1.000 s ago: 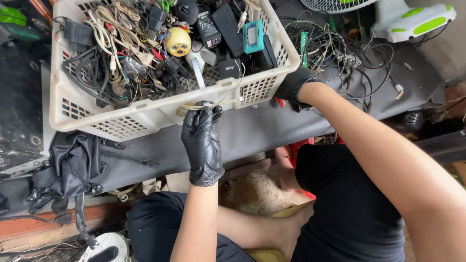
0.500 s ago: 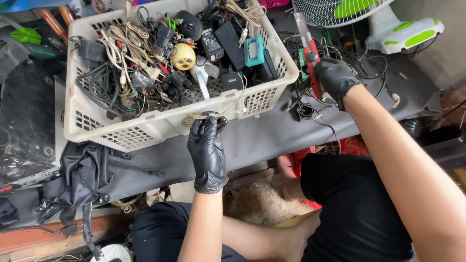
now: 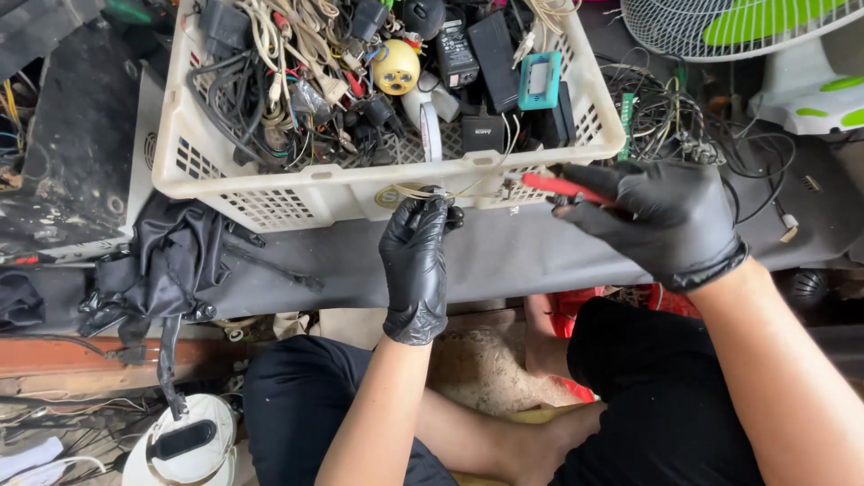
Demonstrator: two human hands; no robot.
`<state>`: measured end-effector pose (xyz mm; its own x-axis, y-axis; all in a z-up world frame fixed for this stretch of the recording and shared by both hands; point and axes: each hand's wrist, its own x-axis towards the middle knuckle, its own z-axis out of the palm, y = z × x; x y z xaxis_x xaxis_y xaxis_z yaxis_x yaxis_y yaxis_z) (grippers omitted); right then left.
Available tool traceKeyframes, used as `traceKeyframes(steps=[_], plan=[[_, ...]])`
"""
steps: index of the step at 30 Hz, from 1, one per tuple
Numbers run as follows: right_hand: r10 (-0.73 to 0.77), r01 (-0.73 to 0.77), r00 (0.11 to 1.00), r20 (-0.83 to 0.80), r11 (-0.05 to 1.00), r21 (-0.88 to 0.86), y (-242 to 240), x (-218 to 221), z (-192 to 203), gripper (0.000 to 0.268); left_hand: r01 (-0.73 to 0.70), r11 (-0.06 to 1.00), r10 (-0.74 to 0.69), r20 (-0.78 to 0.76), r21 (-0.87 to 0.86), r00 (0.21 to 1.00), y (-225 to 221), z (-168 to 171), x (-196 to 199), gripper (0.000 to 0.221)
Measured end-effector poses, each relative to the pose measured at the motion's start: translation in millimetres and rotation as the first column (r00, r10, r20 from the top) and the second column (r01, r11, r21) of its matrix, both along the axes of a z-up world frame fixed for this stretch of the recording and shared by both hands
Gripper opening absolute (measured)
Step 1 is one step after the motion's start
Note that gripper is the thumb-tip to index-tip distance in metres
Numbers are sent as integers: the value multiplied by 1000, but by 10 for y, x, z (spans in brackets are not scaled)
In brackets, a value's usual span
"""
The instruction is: A person wearing black gloves untangles a thin black wire from a basket of electronic scrap, coils it around their hand, and then uses wire cutters to snip it.
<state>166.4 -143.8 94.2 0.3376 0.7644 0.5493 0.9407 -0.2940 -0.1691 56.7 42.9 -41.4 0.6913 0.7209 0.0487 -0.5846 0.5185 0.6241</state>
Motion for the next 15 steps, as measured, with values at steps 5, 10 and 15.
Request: traceKeyframes(steps=[5, 10, 15], plan=[[40, -40, 999, 0, 997, -60, 93, -95, 36, 30, -16, 999, 17, -60, 28, 998, -9, 61, -10, 16], [30, -31, 1000, -7, 997, -77, 65, -63, 82, 29, -23, 999, 26, -69, 34, 997, -8, 49, 12, 13], [-20, 31, 997, 76, 989, -147, 48, -39, 45, 25, -53, 998, 53, -38, 23, 998, -46, 27, 35, 13]])
